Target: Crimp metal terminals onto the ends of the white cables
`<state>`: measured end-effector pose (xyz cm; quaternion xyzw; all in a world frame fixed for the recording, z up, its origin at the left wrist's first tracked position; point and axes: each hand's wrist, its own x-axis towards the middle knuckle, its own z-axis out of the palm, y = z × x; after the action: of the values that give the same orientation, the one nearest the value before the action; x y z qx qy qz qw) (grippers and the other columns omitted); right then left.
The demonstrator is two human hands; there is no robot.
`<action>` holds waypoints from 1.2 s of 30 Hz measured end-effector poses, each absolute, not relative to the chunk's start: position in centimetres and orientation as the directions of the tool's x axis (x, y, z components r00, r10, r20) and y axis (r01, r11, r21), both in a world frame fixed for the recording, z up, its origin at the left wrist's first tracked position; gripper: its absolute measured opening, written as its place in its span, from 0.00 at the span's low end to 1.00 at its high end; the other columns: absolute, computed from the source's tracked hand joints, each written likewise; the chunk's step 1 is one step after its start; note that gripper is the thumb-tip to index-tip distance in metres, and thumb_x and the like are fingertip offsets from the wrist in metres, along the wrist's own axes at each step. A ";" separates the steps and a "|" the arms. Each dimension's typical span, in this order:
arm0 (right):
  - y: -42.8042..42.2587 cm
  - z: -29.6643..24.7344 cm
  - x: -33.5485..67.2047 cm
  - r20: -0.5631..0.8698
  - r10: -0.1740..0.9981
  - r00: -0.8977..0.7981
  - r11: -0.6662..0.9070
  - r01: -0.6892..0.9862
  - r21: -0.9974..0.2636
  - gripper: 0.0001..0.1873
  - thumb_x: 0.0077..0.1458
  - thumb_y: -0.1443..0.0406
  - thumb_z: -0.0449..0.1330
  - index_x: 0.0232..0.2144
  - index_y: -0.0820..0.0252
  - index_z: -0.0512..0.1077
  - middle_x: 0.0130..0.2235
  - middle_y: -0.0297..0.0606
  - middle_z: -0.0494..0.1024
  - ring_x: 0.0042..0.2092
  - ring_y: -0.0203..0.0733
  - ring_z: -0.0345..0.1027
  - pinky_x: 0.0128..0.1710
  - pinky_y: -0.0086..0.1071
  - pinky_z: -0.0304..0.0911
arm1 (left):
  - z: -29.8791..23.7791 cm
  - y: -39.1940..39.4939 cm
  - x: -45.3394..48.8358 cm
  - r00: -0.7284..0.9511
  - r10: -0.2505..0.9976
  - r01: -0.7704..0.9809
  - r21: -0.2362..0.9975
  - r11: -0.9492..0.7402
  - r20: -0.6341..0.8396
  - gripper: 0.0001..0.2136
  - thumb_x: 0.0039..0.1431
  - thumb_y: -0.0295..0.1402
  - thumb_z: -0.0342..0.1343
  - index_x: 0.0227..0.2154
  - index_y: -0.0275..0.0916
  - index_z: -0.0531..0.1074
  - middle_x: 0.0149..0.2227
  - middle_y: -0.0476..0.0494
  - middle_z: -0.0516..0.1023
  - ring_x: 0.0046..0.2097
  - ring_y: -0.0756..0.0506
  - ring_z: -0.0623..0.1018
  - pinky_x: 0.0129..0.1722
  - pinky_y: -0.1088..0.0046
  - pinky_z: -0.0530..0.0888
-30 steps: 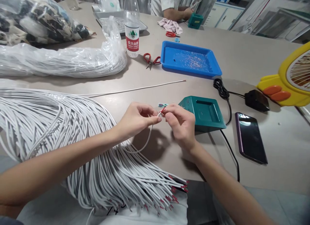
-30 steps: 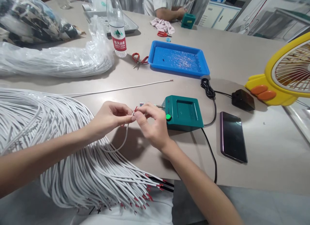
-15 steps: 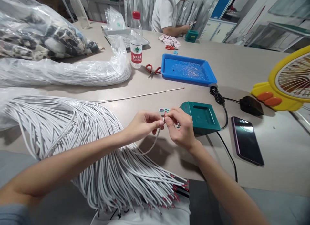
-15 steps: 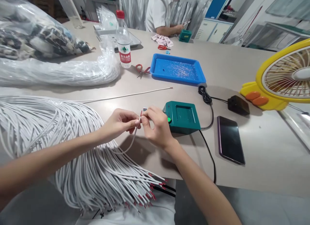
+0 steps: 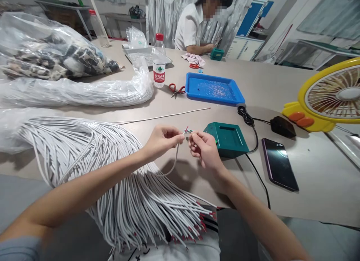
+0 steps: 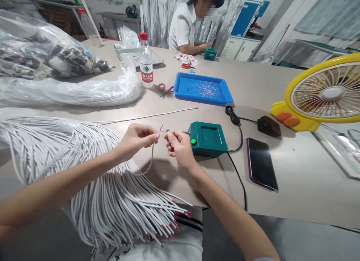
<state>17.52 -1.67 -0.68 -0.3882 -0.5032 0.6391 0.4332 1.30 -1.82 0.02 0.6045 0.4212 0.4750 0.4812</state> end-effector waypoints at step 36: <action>-2.0 1.9 18.1 -0.245 0.778 -0.578 -0.334 -0.051 -0.941 0.12 0.50 0.61 0.57 0.21 0.61 0.61 0.23 0.31 0.58 0.23 0.29 0.48 0.18 0.23 0.40 | -1.6 0.3 0.3 -0.078 0.963 0.146 0.959 -0.243 0.256 0.08 0.52 0.35 0.57 0.27 0.34 0.73 0.24 0.46 0.74 0.28 0.51 0.72 0.30 0.74 0.68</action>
<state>18.09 -1.96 1.89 -0.3616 -0.5026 0.7324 0.2832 0.26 0.33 -1.57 0.5670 0.4890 0.5478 0.3732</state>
